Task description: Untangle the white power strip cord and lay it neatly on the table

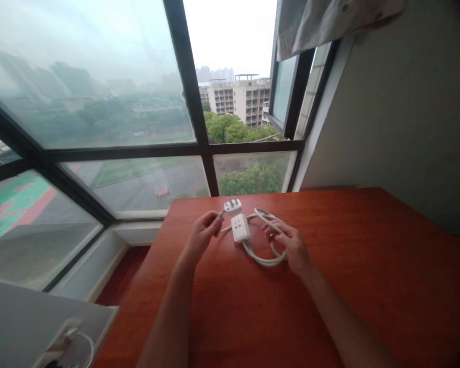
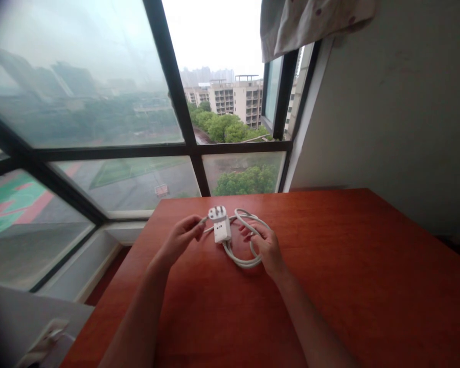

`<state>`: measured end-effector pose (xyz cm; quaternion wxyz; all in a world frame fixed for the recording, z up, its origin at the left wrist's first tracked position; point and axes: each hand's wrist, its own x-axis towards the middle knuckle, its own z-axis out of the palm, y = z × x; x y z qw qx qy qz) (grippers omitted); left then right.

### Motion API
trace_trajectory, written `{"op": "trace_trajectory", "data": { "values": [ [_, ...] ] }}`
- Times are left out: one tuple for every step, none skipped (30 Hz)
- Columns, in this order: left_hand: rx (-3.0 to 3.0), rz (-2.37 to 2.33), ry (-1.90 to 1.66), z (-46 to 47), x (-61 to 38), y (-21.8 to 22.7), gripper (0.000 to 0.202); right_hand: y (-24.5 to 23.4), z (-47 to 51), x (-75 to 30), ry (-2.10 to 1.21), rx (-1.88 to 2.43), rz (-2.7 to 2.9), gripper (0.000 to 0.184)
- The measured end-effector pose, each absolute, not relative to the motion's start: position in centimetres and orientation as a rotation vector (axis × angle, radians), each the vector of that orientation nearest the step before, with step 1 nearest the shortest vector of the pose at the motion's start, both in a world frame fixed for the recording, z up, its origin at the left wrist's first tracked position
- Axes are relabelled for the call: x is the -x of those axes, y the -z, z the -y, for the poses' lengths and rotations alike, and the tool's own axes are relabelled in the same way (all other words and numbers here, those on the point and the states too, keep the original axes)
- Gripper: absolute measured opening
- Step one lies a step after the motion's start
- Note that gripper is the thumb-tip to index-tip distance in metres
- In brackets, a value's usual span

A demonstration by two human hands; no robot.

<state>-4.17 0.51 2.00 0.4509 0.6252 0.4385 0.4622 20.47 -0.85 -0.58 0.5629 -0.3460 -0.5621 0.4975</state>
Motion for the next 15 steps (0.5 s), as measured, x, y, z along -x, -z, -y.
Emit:
{"op": "trace_trajectory", "data": {
  "values": [
    [-1.422, -1.099, -1.28, -0.8, 4.5, -1.8, 0.027, 0.7, 0.9, -20.4, -1.218, 0.815, 1.312, 0.02],
    [-1.283, -1.107, -1.42, -1.2, 4.8, -1.5, 0.027, 0.7, 0.9, -20.4, -1.279, 0.822, 1.306, 0.019],
    [-1.136, -1.108, -1.551, -1.5, 5.1, -1.1, 0.027, 0.7, 1.0, -20.3, -1.34, 0.835, 1.303, 0.019],
    [-0.994, -1.1, -1.658, -1.9, 5.3, -0.7, 0.027, 0.7, 1.1, -20.3, -1.4, 0.851, 1.301, 0.019],
    [-0.866, -1.086, -1.74, -2.2, 5.5, -0.3, 0.028, 0.7, 1.2, -20.3, -1.455, 0.861, 1.303, 0.021],
    [-0.761, -1.069, -1.8, -2.5, 5.7, 0.0, 0.028, 0.6, 1.2, -20.3, -1.502, 0.859, 1.304, 0.024],
    [-0.681, -1.051, -1.843, -2.7, 5.8, 0.3, 0.029, 0.5, 1.3, -20.3, -1.544, 0.846, 1.3, 0.027],
    [-0.624, -1.03, -1.878, -2.9, 5.9, 0.5, 0.029, 0.4, 1.3, -20.4, -1.587, 0.824, 1.285, 0.029],
    [-0.586, -1.007, -1.914, -3.0, 5.9, 0.7, 0.029, 0.4, 1.2, -20.6, -1.639, 0.795, 1.257, 0.031],
    [-0.563, -0.983, -1.949, -3.1, 5.9, 0.7, 0.029, 0.3, 1.2, -20.7, -1.698, 0.763, 1.219, 0.032],
    [-0.549, -0.96, -1.985, -3.2, 5.9, 0.7, 0.03, 0.3, 1.1, -20.9, -1.757, 0.73, 1.168, 0.033],
    [-0.543, -0.936, -2.017, -3.2, 5.8, 0.6, 0.03, 0.3, 1.0, -21.1, -1.81, 0.7, 1.115, 0.034],
    [-0.542, -0.912, -2.045, -3.2, 5.8, 0.5, 0.031, 0.4, 0.9, -21.3, -1.85, 0.673, 1.066, 0.034],
    [-0.545, -0.888, -2.065, -3.1, 5.7, 0.4, 0.031, 0.4, 0.8, -21.5, -1.875, 0.652, 1.026, 0.034],
    [-0.551, -0.866, -2.078, -3.0, 5.5, 0.2, 0.032, 0.5, 0.7, -21.6, -1.888, 0.642, 1.001, 0.033]
  ]
}}
